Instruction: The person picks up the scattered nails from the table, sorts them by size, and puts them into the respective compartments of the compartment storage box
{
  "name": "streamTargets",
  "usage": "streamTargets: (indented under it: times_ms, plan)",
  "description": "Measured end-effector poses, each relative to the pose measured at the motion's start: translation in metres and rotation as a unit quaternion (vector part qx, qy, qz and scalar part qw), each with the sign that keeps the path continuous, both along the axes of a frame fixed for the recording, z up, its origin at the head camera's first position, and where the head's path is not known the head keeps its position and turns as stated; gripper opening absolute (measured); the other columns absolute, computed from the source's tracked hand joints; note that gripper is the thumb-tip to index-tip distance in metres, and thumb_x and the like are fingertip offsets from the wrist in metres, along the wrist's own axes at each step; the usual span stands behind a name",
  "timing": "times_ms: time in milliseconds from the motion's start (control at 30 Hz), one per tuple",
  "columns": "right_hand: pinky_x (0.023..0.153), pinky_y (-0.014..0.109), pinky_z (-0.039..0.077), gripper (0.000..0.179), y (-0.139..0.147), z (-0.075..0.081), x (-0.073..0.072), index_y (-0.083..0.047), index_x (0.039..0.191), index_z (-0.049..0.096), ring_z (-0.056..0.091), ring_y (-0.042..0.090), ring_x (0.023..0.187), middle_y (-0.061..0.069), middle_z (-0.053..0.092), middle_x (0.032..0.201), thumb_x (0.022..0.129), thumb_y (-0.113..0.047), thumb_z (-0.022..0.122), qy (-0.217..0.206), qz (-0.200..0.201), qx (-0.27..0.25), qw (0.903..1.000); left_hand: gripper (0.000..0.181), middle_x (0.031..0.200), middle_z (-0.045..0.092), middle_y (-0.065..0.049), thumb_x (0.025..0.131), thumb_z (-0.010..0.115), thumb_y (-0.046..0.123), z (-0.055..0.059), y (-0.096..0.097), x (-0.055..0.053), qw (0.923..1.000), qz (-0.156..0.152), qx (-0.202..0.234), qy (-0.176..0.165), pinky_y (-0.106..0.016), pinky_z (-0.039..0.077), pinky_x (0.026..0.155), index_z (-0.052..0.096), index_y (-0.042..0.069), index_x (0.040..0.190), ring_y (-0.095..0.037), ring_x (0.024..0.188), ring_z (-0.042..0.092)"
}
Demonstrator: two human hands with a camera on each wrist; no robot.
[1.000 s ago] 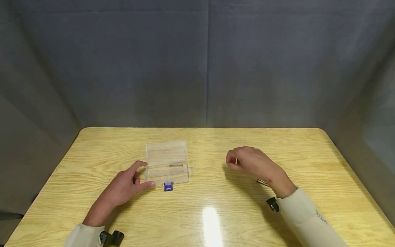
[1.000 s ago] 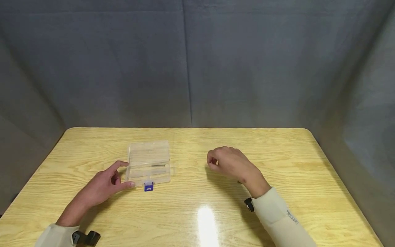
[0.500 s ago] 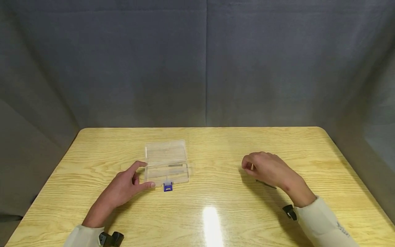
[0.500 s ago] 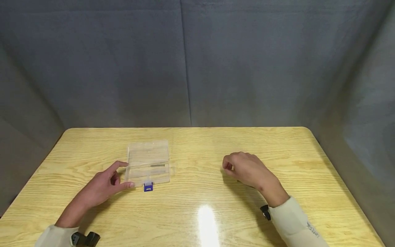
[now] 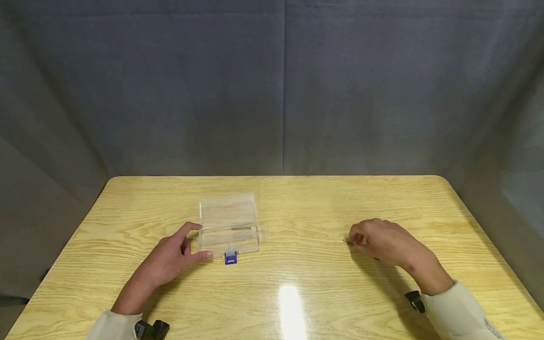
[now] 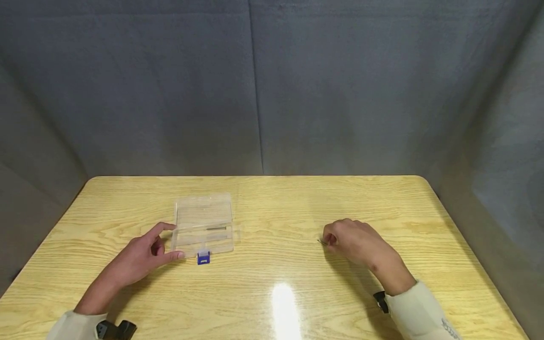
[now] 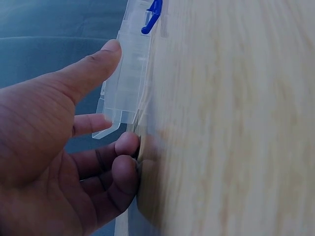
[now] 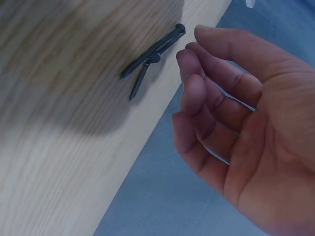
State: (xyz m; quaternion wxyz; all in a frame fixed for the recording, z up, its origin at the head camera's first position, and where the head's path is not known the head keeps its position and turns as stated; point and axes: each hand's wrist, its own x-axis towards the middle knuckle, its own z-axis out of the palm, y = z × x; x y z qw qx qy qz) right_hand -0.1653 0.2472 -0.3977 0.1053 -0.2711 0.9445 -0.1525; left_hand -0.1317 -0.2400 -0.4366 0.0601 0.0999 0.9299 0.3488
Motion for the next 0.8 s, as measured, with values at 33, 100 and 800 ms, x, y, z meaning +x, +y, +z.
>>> streamTargets:
  times_ms: [33, 100, 800]
  plan:
    - [0.067, 0.035, 0.05, 0.012, 0.0, 0.0, 0.001, -0.019, 0.1, 0.075, 0.061, 0.006, 0.079, -0.009, 0.07, 0.095, 0.092, -0.011, 0.08, -0.002, 0.0, 0.002, 1.0, 0.073, 0.074, 0.051, 0.001, 0.09, 0.079, 0.047, 0.0, 0.0, 0.0, 1.0, 0.0, 0.0, 0.0, -0.031, 0.038, 0.057, 0.049, 0.008, 0.144, -0.014, 0.06, 0.043]
    - [0.066, 0.035, 0.049, 0.012, 0.001, -0.001, 0.002, -0.02, 0.098, 0.074, 0.06, 0.005, 0.078, -0.009, 0.07, 0.095, 0.092, -0.013, 0.08, -0.003, 0.0, 0.006, 1.0, 0.073, 0.074, 0.051, 0.001, 0.09, 0.08, 0.047, -0.001, -0.001, 0.0, 1.0, 0.0, 0.002, 0.002, -0.031, 0.038, 0.057, 0.049, 0.008, 0.144, -0.014, 0.059, 0.043]
    - [0.066, 0.033, 0.049, 0.018, 0.008, -0.011, 0.004, -0.023, 0.092, 0.074, 0.057, 0.004, 0.075, -0.015, 0.067, 0.088, 0.089, -0.007, 0.08, 0.024, 0.003, -0.002, 0.9997, 0.072, 0.073, 0.05, 0.0, 0.09, 0.08, 0.047, -0.002, -0.001, 0.0, 0.9999, 0.0, 0.009, 0.007, -0.031, 0.037, 0.056, 0.05, 0.008, 0.143, -0.015, 0.06, 0.044]
